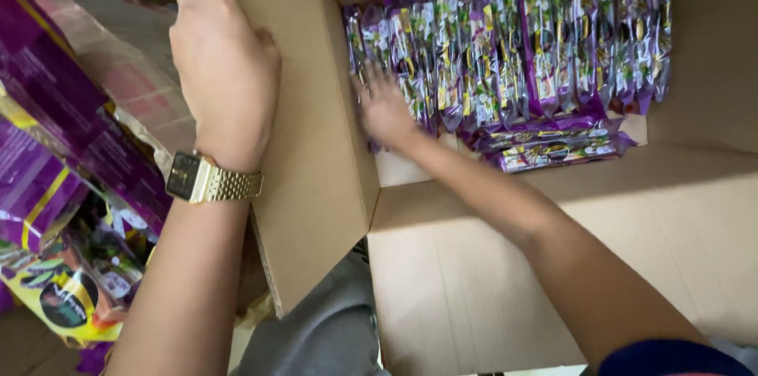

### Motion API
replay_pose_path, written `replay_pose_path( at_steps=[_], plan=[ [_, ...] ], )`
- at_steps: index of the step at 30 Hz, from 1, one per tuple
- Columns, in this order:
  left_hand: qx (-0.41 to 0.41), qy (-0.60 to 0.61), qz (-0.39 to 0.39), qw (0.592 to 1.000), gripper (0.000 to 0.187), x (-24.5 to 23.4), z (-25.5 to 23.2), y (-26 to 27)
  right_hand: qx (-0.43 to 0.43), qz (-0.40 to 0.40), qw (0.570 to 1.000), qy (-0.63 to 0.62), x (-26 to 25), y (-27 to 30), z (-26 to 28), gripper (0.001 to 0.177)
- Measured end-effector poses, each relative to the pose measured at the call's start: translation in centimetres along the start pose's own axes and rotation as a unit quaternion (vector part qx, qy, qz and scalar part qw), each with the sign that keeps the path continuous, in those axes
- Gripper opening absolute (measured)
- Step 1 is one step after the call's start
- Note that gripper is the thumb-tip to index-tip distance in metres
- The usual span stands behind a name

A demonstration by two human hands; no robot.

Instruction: Packing individual snack bags into cardboard boxes.

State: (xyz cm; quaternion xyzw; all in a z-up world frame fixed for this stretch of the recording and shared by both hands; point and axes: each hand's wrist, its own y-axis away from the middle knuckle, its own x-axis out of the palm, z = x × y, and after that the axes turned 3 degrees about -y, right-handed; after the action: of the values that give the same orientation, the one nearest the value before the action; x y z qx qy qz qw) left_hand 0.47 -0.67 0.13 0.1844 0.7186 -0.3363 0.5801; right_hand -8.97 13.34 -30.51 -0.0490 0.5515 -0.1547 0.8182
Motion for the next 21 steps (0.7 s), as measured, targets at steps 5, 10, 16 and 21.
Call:
replay_pose_path(
  at_steps=[5, 10, 16, 21],
  plan=[
    [-0.005, -0.005, 0.009, 1.000, 0.088, -0.2, -0.5, -0.1, 0.232, 0.121, 0.951, -0.167, 1.9, -0.9, 1.7, 0.083],
    [0.004, -0.032, 0.000, 0.999, 0.081, -0.2, -0.7, -0.4, 0.304, 0.190, 0.886, -0.293, -2.5, -2.3, 0.6, 0.088],
    [-0.010, -0.034, 0.036, 0.999, 0.092, 0.3, -0.4, -0.3, 0.296, -0.052, 0.943, -0.144, -1.3, -0.1, -4.7, 0.073],
    [0.012, -0.046, 0.011, 0.999, 0.099, -0.2, -1.9, -0.6, 0.277, 0.011, 0.949, -0.151, 1.6, 0.3, -6.4, 0.074]
  ],
)
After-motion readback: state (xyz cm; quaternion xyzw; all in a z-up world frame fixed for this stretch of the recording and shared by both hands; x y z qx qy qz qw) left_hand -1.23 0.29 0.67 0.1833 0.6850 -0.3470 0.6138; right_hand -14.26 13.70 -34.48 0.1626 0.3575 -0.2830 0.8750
